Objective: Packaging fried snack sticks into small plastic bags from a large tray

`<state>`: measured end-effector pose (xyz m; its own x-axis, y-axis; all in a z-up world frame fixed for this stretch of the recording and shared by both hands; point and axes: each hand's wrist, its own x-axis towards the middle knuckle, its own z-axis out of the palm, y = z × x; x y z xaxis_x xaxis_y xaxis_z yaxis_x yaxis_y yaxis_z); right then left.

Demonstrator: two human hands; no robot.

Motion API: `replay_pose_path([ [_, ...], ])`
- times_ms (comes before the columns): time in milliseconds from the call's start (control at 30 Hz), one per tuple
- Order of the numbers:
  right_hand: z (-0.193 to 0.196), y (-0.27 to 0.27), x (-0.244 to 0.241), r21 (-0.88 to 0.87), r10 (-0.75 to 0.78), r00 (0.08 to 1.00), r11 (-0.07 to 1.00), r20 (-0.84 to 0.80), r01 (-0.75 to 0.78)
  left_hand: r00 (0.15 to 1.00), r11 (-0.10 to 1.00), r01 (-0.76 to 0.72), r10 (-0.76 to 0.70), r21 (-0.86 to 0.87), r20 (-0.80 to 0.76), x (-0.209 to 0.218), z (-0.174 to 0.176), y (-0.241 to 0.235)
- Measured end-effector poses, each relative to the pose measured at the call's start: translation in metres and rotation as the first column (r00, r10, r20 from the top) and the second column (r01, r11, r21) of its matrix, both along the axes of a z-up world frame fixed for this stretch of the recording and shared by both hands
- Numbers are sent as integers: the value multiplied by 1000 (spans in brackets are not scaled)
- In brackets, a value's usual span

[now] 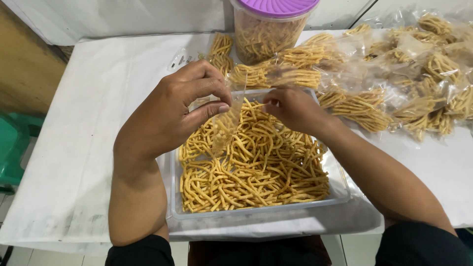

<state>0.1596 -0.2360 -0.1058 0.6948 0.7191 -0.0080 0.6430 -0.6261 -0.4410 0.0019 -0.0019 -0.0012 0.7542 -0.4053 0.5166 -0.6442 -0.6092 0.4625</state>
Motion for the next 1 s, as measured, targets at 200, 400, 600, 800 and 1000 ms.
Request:
replay_pose_path([
  [200, -38, 37, 15, 179, 56, 995, 983, -84, -40, 1000, 1000, 6, -6, 0, -16, 0, -2, -1],
  [400, 28, 4, 10, 665, 147, 950, 743, -274, 77, 997, 999, 25, -23, 32, -76, 6, -5, -3],
  [600, 91, -4, -35, 905, 180, 973, 374, 142, -201, 994, 997, 54, -49, 49, -93, 6, -6, -7],
  [800, 99, 14, -39, 410, 276, 757, 705, 592, -579, 995, 997, 74, -72, 26, -66, 4, -2, -9],
  [1000, 118, 21, -45, 131, 454, 620, 731, 640, -670, 995, 999, 40, -38, 12, -87, 7, -7, -3],
])
